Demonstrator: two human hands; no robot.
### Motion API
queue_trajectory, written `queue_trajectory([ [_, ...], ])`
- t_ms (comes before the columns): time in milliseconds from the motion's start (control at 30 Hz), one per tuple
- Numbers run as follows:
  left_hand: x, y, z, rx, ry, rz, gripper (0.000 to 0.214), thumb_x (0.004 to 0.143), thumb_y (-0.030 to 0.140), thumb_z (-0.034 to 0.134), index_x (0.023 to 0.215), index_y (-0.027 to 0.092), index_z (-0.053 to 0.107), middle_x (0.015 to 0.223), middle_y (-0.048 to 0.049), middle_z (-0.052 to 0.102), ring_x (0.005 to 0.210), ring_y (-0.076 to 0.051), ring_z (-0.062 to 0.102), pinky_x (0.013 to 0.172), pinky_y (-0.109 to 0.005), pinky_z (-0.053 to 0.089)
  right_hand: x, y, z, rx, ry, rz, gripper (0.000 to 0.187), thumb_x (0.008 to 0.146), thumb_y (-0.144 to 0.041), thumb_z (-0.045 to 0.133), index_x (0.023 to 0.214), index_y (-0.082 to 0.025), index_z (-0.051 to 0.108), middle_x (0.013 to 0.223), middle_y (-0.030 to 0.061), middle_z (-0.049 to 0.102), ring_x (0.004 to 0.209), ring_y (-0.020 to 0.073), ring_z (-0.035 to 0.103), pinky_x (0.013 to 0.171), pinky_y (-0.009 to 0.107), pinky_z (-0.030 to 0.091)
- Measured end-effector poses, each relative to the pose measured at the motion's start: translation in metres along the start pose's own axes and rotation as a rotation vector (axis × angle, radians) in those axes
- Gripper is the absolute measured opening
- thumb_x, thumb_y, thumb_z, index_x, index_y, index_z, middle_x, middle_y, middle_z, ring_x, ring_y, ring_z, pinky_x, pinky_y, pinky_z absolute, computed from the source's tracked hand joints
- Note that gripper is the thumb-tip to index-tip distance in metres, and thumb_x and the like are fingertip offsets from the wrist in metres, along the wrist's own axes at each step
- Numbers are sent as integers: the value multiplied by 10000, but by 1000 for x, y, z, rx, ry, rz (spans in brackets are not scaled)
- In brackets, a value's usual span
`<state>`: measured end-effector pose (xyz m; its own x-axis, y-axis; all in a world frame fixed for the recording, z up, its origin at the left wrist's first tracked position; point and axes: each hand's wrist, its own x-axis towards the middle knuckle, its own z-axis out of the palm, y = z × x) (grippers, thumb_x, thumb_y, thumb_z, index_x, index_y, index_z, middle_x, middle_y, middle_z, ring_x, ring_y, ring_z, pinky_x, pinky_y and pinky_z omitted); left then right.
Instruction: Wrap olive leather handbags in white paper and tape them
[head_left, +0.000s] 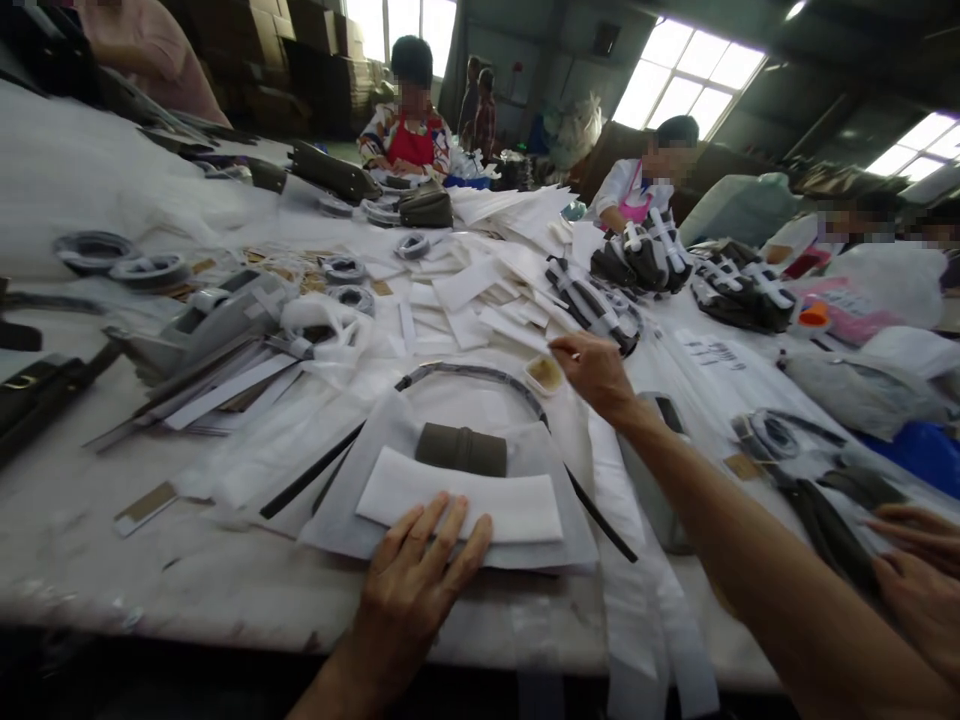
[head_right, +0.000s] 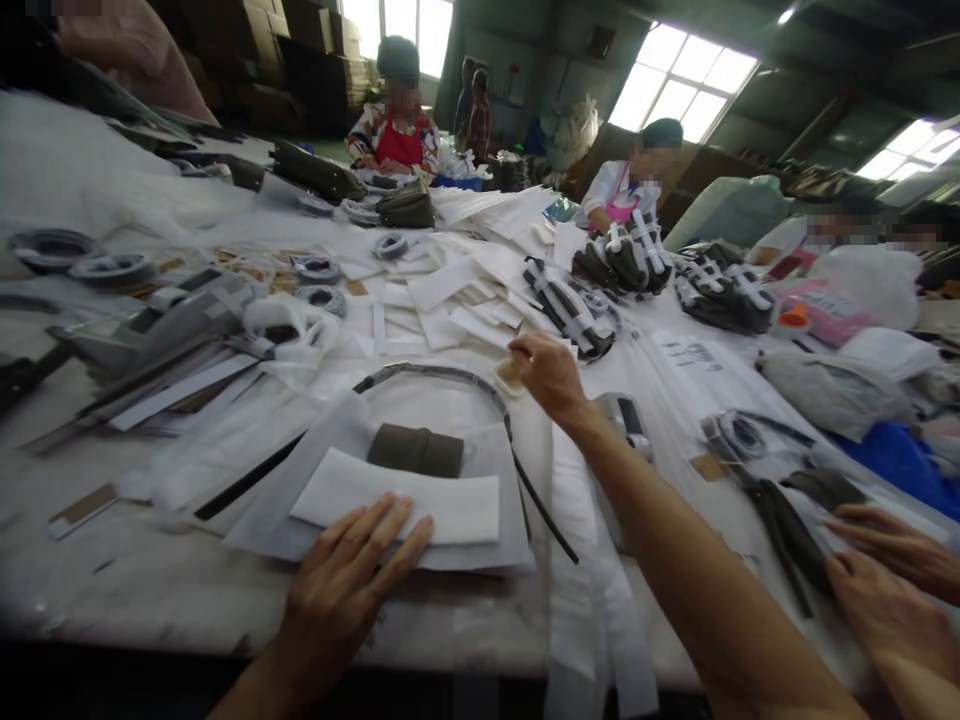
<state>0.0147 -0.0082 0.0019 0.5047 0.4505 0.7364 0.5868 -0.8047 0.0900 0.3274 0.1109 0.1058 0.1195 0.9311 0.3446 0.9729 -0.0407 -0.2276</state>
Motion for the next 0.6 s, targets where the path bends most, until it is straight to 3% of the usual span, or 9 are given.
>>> queue_trajectory([
  [100, -1, -1, 1, 25, -19, 15, 395, 1021, 163, 370, 1308, 275, 618, 1302, -35, 661, 1253, -229, 577, 1081, -393, 384, 2, -45, 23, 23, -394, 12, 174, 898, -303, 609, 972, -224, 745, 948, 39, 754, 921, 189, 684, 829, 246, 492],
  [167, -2, -1, 2, 34, -6, 21, 394, 1018, 164, 376, 1309, 276, 616, 1297, -37, 663, 1249, -229, 580, 1079, -393, 388, 6, -61, 43, -48, -525, 104, 173, 793, -327, 744, 890, -184, 753, 902, 85, 757, 910, 228, 691, 789, 260, 498],
  [233, -3, 0, 3, 34, 8, 17, 388, 1017, 169, 381, 1303, 275, 621, 1283, -39, 671, 1246, -227, 581, 1082, -392, 388, 10, -65, 59, -92, -556, 173, 259, 695, -334, 828, 846, -141, 747, 884, 138, 751, 905, 267, 694, 758, 281, 507],
  [333, -4, 0, 2, 31, -9, 12, 383, 1015, 175, 391, 1302, 280, 622, 1279, -43, 672, 1254, -227, 574, 1088, -392, 385, 12, -58, 71, -88, -589, 259, 264, 683, -346, 827, 804, -129, 734, 798, 137, 740, 823, 256, 703, 683, 273, 511],
  [467, -5, 1, 0, 30, -48, 7, 375, 1015, 192, 403, 1312, 286, 611, 1295, -47, 662, 1259, -230, 569, 1083, -393, 390, 6, -51, 70, 11, -594, 306, 136, 689, -242, 782, 638, -162, 685, 621, 56, 686, 672, 191, 670, 586, 228, 471],
  [600, -5, 0, 0, 49, -47, 31, 374, 1009, 178, 416, 1311, 284, 610, 1292, -45, 664, 1253, -233, 572, 1066, -398, 396, -4, -49, 63, 161, -494, 327, 60, 685, -160, 729, 697, -147, 671, 612, 14, 650, 615, 142, 620, 549, 205, 432],
])
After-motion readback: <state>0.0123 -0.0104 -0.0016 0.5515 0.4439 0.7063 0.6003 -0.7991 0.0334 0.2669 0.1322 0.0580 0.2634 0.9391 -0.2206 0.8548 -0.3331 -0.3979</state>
